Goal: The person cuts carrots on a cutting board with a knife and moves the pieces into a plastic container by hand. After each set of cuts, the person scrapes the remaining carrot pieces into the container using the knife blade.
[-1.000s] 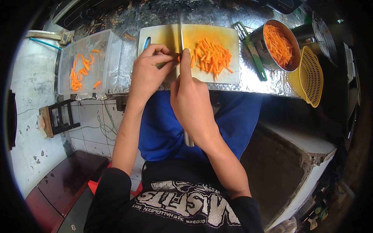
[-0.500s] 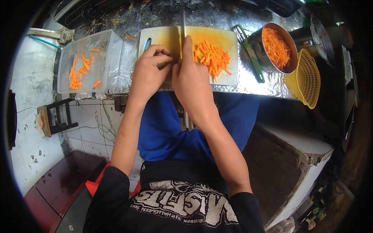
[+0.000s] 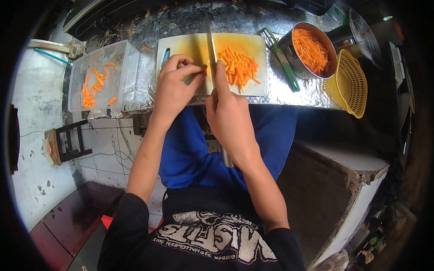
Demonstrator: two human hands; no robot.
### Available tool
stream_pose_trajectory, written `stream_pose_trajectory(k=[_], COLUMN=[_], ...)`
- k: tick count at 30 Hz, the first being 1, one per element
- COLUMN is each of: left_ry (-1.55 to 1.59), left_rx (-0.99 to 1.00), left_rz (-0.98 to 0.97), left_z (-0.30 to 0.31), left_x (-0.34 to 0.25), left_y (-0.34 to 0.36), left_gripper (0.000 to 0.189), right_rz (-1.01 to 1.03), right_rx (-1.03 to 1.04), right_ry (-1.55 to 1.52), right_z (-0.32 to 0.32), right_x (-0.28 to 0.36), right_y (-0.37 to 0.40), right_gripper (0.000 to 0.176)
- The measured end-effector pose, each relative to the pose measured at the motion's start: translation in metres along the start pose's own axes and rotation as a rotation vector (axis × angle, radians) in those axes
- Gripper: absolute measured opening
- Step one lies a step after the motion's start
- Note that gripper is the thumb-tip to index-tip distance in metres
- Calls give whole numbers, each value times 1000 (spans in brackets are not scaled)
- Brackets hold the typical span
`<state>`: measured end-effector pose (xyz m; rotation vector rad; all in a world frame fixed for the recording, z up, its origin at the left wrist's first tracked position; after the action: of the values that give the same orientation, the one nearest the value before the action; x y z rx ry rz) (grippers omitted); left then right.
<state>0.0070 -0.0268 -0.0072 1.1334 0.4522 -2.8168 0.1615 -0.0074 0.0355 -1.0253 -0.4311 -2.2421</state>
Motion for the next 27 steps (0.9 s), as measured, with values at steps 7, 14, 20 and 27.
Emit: stream_pose_trajectory(k=[7, 14, 20, 27], left_ry=[-198, -65, 55, -43], left_rx=[4, 43, 24, 28], left_rz=[-19, -92, 21, -50], left_z=[-8, -2, -3, -2], left_x=[-13, 4, 0, 3], left_y=[-2, -4, -5, -4], left_gripper=[17, 22, 21, 19], right_rz=[-27, 36, -27, -34], right_rx=[-15, 1, 38, 44], right_ry=[-26, -54, -60, -51], right_z=[12, 9, 3, -6], right_x=[-1, -3, 5, -2], right_y=[4, 5, 6, 10], right_gripper=[64, 63, 62, 64])
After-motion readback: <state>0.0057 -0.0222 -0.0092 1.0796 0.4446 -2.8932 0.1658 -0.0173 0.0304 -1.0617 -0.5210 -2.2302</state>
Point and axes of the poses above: each hand's wrist, its own y-axis away from the middle knuckle, its own z-axis out of the back of the hand, x = y × z, the point moved 2 cm from there along -y, towards the middle knuckle, and after that the axes turned 13 degrees about x, right-handed, at the moved point
